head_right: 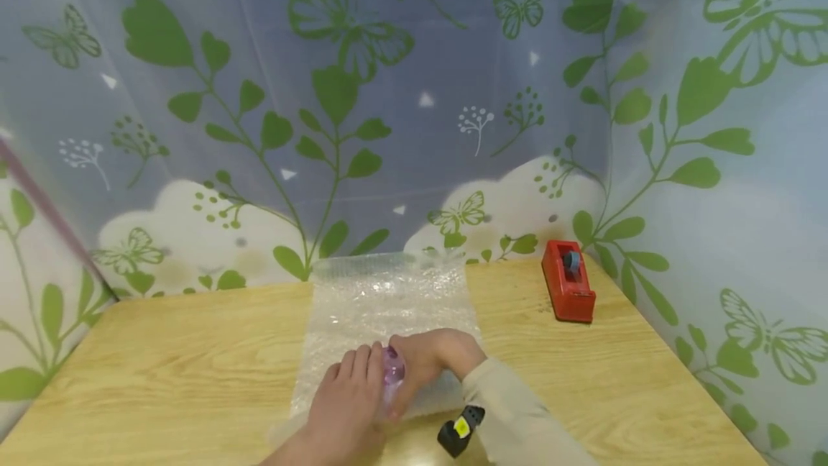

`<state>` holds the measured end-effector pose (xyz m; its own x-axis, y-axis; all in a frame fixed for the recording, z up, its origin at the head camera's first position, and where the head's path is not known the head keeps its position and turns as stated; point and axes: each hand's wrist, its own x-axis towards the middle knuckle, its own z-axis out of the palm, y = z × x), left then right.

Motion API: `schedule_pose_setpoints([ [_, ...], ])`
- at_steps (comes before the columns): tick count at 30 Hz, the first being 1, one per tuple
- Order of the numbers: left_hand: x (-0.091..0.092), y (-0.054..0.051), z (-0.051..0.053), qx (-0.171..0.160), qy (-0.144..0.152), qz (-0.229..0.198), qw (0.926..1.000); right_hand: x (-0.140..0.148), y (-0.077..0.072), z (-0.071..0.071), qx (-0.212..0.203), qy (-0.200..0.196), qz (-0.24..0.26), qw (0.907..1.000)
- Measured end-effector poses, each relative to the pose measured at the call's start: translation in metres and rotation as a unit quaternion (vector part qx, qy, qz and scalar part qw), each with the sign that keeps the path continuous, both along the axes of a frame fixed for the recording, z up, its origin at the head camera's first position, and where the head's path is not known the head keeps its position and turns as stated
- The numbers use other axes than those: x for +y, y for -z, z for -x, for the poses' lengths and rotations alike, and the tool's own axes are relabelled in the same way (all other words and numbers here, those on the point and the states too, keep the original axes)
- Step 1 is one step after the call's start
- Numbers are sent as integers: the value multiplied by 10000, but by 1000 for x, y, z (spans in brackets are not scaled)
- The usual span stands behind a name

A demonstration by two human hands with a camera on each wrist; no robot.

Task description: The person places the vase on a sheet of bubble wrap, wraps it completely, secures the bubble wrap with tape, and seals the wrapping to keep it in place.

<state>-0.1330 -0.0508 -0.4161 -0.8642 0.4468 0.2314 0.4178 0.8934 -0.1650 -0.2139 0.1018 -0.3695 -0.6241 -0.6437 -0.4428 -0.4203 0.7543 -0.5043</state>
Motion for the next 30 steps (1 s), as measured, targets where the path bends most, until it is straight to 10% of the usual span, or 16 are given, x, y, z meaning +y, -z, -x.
schedule_pose_setpoints([
  [5, -7, 10, 11, 703, 337, -79, 9969, -3, 0, 3, 60, 22, -240, 9997],
  [16, -12, 9, 27, 1040, 713, -327, 9915, -4, -3, 11, -108, -17, -433, 9990],
  [30, -16, 1, 36, 56, 1066, -498, 9930, 0, 1, 21, -416, -408, -157, 9982],
])
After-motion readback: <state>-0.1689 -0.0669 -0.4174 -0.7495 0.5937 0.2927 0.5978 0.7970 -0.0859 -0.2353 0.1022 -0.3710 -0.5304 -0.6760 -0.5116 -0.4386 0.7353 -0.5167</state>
